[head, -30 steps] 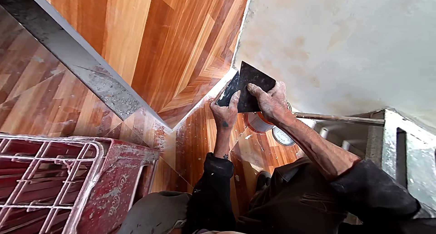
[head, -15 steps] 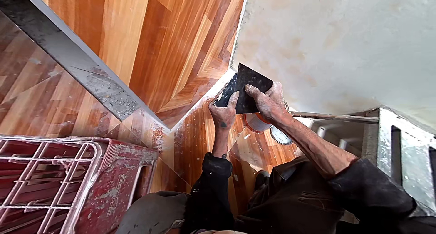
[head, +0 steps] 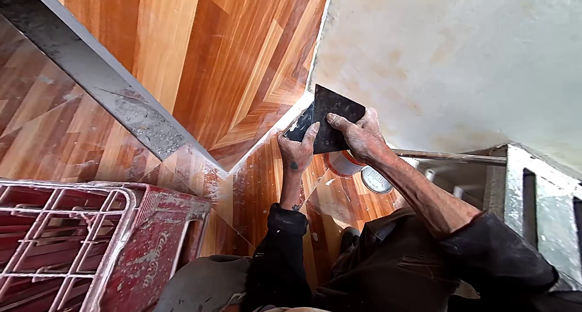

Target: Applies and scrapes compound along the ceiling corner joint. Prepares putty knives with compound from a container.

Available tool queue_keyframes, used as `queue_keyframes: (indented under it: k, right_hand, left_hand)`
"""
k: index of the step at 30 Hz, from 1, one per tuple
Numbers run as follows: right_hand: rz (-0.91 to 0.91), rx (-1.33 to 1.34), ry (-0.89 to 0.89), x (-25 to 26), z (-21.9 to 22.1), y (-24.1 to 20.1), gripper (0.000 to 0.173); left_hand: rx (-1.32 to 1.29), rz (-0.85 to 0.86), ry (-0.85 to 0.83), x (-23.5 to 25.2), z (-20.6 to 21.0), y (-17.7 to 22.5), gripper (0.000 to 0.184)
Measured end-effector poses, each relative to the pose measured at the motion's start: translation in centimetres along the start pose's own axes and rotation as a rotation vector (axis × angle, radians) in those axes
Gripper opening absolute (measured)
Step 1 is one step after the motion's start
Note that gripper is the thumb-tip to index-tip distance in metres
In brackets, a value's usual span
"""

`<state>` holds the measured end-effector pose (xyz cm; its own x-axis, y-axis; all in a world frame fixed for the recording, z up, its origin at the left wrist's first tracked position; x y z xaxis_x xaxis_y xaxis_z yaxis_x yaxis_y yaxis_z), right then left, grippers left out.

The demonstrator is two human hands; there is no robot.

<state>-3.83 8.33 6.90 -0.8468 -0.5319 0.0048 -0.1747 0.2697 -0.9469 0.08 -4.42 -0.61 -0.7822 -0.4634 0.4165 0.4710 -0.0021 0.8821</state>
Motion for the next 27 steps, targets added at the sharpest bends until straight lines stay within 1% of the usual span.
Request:
queue_keyframes:
  k: [3,6,10,14,16,18,20,21,23,24,25,26,27]
  right_hand:
    - [0.053,0.027,0.026,-0.5,0.4,-0.2,0.028]
    - [0.049,0.075,0.073,0.0,0.7,0.4,0.025]
    - [0.079,-0.028,0.0,-0.1,-0.2,-0.2,0.026]
    - [0.029,-0.122,-0.035,-0.5,-0.4,-0.9,0.016]
    - [-0.007,-0.157,-0.057,-0.6,-0.5,-1.0,0.012]
    - [-0.041,-0.192,-0.09,-0.5,-0.8,-0.9,0.011]
    - [-0.017,-0.233,-0.135,-0.4,-1.5,-0.8,0.015]
    - [-0.02,-0.234,-0.161,-0.3,-1.8,-0.8,0.014]
    - [-0.035,-0.172,-0.219,0.4,-2.3,-0.8,0.007]
    - [-0.041,-0.142,-0.224,0.5,-2.3,-0.9,0.005]
    - [-0.048,-0.137,-0.197,0.3,-2.1,-0.8,0.006]
    - [-0.051,-0.149,-0.142,-0.1,-1.8,-0.6,0.009]
    - [-0.05,-0.155,-0.072,-0.3,-1.6,-0.4,0.013]
  left_hand:
    - [-0.032,0.0,0.019,0.1,0.1,-0.1,0.027]
    - [-0.066,-0.006,0.049,0.1,0.3,-0.1,0.03]
    - [-0.026,-0.038,-0.04,-0.2,0.0,0.1,0.024]
    - [0.084,-0.077,-0.131,-0.2,-0.3,1.0,0.022]
    - [0.093,-0.039,-0.195,-0.1,-0.4,0.8,0.021]
    - [0.087,-0.042,-0.255,0.0,-0.4,0.7,0.02]
    - [0.098,-0.081,-0.32,0.0,-0.4,0.8,0.018]
    - [0.093,-0.104,-0.355,-0.2,-0.5,0.8,0.019]
    - [0.048,-0.164,-0.407,-1.0,-0.9,0.5,0.022]
    - [0.005,-0.204,-0.411,-1.6,-1.2,0.4,0.026]
    - [-0.028,-0.189,-0.366,-1.6,-1.0,0.2,0.025]
    - [-0.063,-0.121,-0.28,-0.8,-0.3,-0.2,0.018]
    - [-0.086,-0.07,-0.206,-0.2,0.3,-0.5,0.016]
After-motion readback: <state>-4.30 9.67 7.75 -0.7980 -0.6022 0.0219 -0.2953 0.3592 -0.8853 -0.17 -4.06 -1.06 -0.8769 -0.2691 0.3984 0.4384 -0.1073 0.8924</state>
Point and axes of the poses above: each hand's wrist, its own x-axis towards the middle knuckle, its own z-axis out of the palm, y = z × x, the point moved 1 cm from there along x, towards the middle knuckle, and after that the axes turned 15 degrees about -y, right-handed, at the moved point
